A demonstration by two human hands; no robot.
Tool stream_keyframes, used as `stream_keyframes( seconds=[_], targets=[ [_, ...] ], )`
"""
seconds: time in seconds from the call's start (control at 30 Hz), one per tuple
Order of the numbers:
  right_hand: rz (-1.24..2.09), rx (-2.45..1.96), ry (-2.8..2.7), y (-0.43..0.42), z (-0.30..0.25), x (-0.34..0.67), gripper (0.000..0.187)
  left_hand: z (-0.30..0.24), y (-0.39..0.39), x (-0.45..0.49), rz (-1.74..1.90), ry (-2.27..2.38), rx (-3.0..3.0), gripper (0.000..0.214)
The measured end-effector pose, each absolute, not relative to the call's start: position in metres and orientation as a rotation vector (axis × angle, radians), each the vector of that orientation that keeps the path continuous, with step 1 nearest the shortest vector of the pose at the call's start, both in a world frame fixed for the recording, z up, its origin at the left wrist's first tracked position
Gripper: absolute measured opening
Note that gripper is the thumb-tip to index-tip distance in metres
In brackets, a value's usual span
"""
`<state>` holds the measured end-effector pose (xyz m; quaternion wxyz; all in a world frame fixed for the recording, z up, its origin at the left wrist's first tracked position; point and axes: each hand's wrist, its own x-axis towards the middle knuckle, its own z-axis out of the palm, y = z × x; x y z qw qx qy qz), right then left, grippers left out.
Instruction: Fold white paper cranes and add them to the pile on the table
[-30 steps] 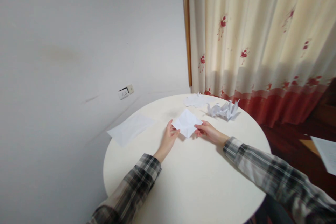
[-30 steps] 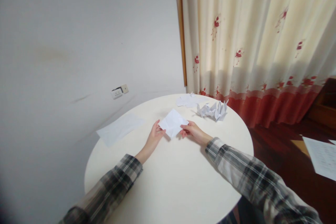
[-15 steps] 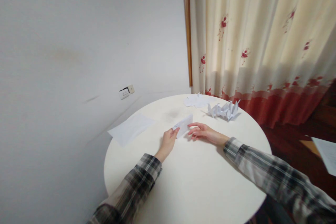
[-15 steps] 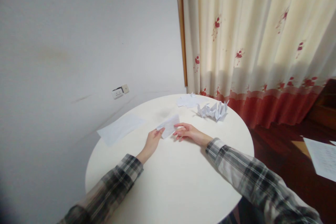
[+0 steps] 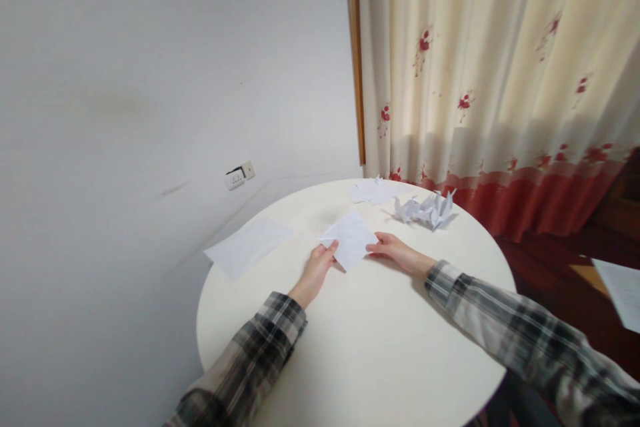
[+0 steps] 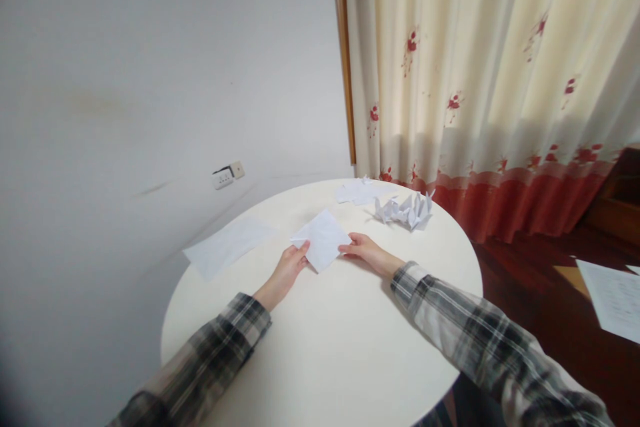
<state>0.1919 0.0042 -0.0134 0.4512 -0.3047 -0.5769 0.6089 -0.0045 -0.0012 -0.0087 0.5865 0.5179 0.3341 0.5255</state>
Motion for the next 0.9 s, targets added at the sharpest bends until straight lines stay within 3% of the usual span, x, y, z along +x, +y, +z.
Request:
stream_keyframes(
  seconds=[0.27,0.47,0.63,0.9],
  targets=[
    [1.346,-0.767,-1.263,0.005,-0.009,0.195,0.019,0.000,-0.013,-0.003,1.016,0.720,1.287,0.043],
    [1.354,-0.830,-1.219,0.006,-0.011,0.195,0.022,-0.004,-0.011,-0.003,0.838,0.678,1.215,0.051],
    [1.370,-0.854,-1.334,0.001,-0.007,0.192,0.028,-0.005,-0.010,-0.005,0.890,0.752,1.320,0.033],
    [1.354,-0.865,-1.505,0.004,-0.011,0.191,0.032,-0.011,-0.003,-0.005,0.961,0.879,1.436,0.037]
  ],
)
